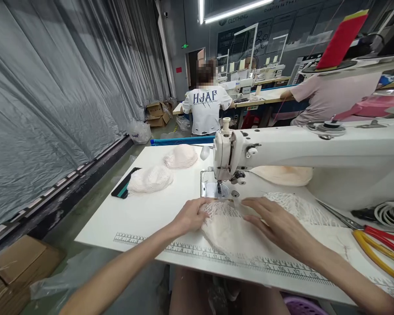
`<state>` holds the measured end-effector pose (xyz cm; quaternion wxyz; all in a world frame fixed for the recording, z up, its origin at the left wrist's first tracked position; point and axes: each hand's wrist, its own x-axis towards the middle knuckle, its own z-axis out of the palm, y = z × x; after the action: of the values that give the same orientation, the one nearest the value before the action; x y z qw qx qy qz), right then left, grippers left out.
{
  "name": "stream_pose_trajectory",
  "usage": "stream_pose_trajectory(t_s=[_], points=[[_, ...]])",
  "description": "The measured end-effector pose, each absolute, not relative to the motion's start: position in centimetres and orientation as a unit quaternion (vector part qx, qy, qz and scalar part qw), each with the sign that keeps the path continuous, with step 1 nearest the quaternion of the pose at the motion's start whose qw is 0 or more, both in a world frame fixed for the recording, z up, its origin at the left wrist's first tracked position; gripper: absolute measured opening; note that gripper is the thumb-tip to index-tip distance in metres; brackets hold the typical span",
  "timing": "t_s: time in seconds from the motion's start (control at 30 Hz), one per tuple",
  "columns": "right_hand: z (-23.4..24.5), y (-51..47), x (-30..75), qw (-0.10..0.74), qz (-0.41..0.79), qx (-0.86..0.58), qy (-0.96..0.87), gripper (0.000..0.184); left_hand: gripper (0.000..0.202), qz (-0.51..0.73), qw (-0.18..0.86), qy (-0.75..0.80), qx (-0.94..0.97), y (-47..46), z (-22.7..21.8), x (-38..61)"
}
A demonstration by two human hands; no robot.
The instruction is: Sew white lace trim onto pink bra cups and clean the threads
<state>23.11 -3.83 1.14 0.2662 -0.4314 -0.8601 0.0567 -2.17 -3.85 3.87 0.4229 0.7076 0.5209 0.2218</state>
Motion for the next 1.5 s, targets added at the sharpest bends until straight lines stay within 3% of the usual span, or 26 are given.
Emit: stream_pose_trajectory(t_s=[0.13, 0.23, 0.4, 0.5, 0.57, 0.67, 0.83, 1.0, 1.33, 1.4, 1.5], points=[[1.7, -2.1, 19.0, 0.262, 0.245, -0.397, -0.845, 0.032, 0.041, 0.25, 0.426, 0.498, 0.713, -5.1, 3.5, -3.1], [2.6, -2.2, 18.2, 0.242, 0.317, -0.369, -0.839, 0.031, 0.043, 0.244, 0.482, 0.482, 0.69, -6.5, 4.2, -4.1], [5.1, -4.6, 18.4, 0.179, 0.447, -0.328, -0.813, 0.028, 0.068, 0.202, 0.547, 0.467, 0.664, -8.0, 6.4, -3.4], [6.4, -5.7, 18.5, 0.16, 0.502, -0.318, -0.788, 0.027, 0.054, 0.225, 0.525, 0.472, 0.671, -8.6, 7.3, -1.7], [6.8, -6.2, 18.8, 0.164, 0.488, -0.322, -0.795, 0.028, 0.037, 0.251, 0.528, 0.473, 0.659, -9.2, 7.4, -1.0], [7.0, -7.0, 19.2, 0.164, 0.486, -0.325, -0.795, 0.033, 0.028, 0.268, 0.587, 0.468, 0.604, -10.4, 7.3, -1.0], [6.9, -8.7, 19.3, 0.186, 0.533, -0.318, -0.762, 0.044, 0.033, 0.254, 0.649, 0.45, 0.559, -12.2, 7.5, -2.0], [6.8, -9.9, 19.3, 0.185, 0.533, -0.332, -0.756, 0.041, 0.039, 0.226, 0.672, 0.422, 0.566, -12.9, 8.1, -2.1], [8.5, -11.7, 20.4, 0.174, 0.545, -0.341, -0.746, 0.035, 0.024, 0.201, 0.573, 0.489, 0.627, -14.3, 9.9, -1.3], [8.4, -10.7, 20.4, 0.196, 0.474, -0.362, -0.778, 0.034, 0.025, 0.209, 0.507, 0.492, 0.676, -12.7, 9.9, -1.3], [6.4, -7.6, 19.9, 0.233, 0.273, -0.402, -0.843, 0.03, 0.031, 0.233, 0.385, 0.487, 0.749, -8.6, 8.0, -0.9]])
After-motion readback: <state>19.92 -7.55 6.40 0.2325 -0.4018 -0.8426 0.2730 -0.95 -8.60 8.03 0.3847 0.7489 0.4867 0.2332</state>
